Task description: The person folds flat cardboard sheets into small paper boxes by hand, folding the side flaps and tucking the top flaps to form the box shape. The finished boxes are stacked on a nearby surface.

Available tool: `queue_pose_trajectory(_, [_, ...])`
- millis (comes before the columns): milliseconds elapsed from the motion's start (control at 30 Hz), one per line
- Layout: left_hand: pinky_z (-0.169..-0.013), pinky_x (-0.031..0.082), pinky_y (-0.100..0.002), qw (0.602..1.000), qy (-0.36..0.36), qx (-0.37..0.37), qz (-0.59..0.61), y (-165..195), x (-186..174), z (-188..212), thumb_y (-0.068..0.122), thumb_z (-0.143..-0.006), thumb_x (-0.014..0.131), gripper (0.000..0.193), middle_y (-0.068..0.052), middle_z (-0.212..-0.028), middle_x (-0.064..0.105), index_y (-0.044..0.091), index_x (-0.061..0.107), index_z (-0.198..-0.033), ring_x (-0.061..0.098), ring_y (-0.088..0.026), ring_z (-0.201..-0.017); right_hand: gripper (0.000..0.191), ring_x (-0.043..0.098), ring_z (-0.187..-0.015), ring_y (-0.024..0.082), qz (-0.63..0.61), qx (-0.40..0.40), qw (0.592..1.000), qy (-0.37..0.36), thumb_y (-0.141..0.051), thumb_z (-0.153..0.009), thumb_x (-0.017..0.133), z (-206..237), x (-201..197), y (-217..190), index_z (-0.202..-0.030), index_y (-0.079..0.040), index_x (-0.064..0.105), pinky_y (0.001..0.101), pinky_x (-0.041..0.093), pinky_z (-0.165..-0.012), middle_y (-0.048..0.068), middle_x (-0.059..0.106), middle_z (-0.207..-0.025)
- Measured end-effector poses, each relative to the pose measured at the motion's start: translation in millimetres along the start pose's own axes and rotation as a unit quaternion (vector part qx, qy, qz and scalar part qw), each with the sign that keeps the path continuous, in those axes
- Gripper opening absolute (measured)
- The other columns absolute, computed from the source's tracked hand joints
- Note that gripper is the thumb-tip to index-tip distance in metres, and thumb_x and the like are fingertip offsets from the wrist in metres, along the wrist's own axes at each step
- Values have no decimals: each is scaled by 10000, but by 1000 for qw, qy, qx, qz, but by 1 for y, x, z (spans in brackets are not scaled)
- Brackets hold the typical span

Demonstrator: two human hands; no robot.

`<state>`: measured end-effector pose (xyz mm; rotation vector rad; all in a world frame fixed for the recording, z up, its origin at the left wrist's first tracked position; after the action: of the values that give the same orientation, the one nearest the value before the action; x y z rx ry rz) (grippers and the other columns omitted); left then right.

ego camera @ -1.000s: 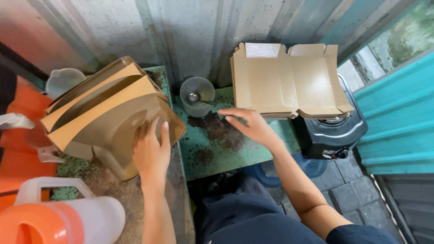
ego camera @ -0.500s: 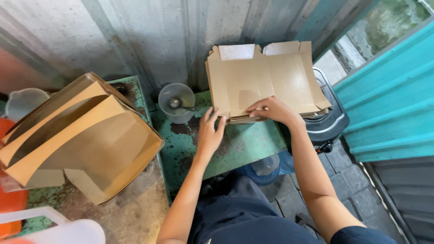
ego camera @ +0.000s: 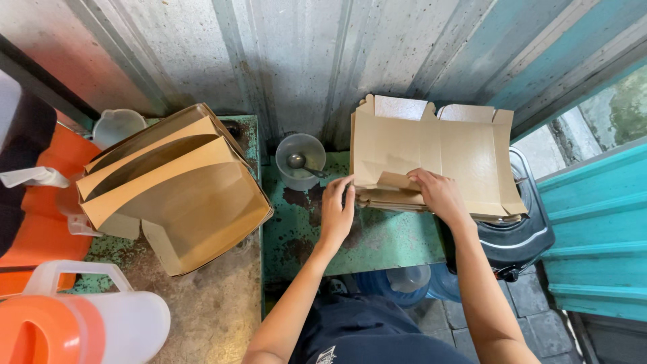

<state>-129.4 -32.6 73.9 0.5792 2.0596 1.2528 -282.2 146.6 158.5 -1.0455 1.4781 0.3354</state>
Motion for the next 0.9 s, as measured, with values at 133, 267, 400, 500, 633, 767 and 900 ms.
queue_pose_trajectory(133, [-851,580,-381,976,-42,-139,161,-19,13,-4,391,-1045,483,494,-167,-1280,650,117,548,-1451,654,-250,-1087,255,684,-882,369,-41,-47,992,113,55,-913,526,7,-24,-14,-1085,-59,677,450,534,-768,152,722,-964])
queue_pose_trajectory(267, [-900,584,-380,878,-134,-251,385,-21,34,-19,580,-1026,399,695,-222,-1267,693,77,494,-1496,692,-268,-1068,256,673,-917,356,-28,-104,976,189,89,-863,536,17,-44,-32,-1057,-19,664,440,527,-855,144,700,-957])
queue_pose_trajectory(400, [-948,588,-445,714,-219,-349,567,-14,40,-21,736,-906,347,879,-239,-1256,667,45,452,-1439,706,-326,-1128,197,655,-889,309,10,-186,960,211,71,-839,600,39,-55,-63,-998,-21,672,433,517,-913,102,710,-946])
queue_pose_trajectory(500, [-834,579,-551,738,-196,-363,534,-31,33,-19,597,-909,475,754,-136,-1288,665,41,472,-1419,692,-290,-1112,204,664,-910,291,-19,-202,967,154,46,-810,621,57,-54,-82,-980,-46,686,417,518,-895,69,714,-920])
queue_pose_trajectory(633, [-1001,528,-421,824,-164,-339,425,-65,33,-18,262,-956,641,584,-165,-1368,634,-2,492,-1455,649,-262,-1214,187,674,-920,279,-87,-180,979,34,-58,-858,686,72,-37,-92,-1037,-54,739,406,522,-881,63,745,-966])
queue_pose_trajectory(767, [-1053,464,-373,876,-113,-249,398,-71,28,1,147,-1008,577,503,-141,-1402,602,9,455,-1476,582,-224,-1265,161,701,-975,260,-205,-89,975,-6,-116,-877,715,92,-29,-70,-1005,-38,777,374,543,-880,75,769,-993])
queue_pose_trajectory(900, [-1073,441,-335,940,-53,-168,293,-50,8,15,170,-1066,494,471,-139,-1412,591,6,414,-1501,559,-189,-1280,188,733,-953,196,-271,52,956,98,-73,-997,591,120,-33,-37,-979,-16,769,304,568,-853,83,781,-972])
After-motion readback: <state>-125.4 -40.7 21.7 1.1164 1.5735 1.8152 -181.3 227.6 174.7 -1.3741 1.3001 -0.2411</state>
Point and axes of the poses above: each hand's wrist, its own z-axis away from the middle knuckle, its own x-axis out of the palm, y = z × x, the point moved 7 cm from there along -z, towards the middle knuckle
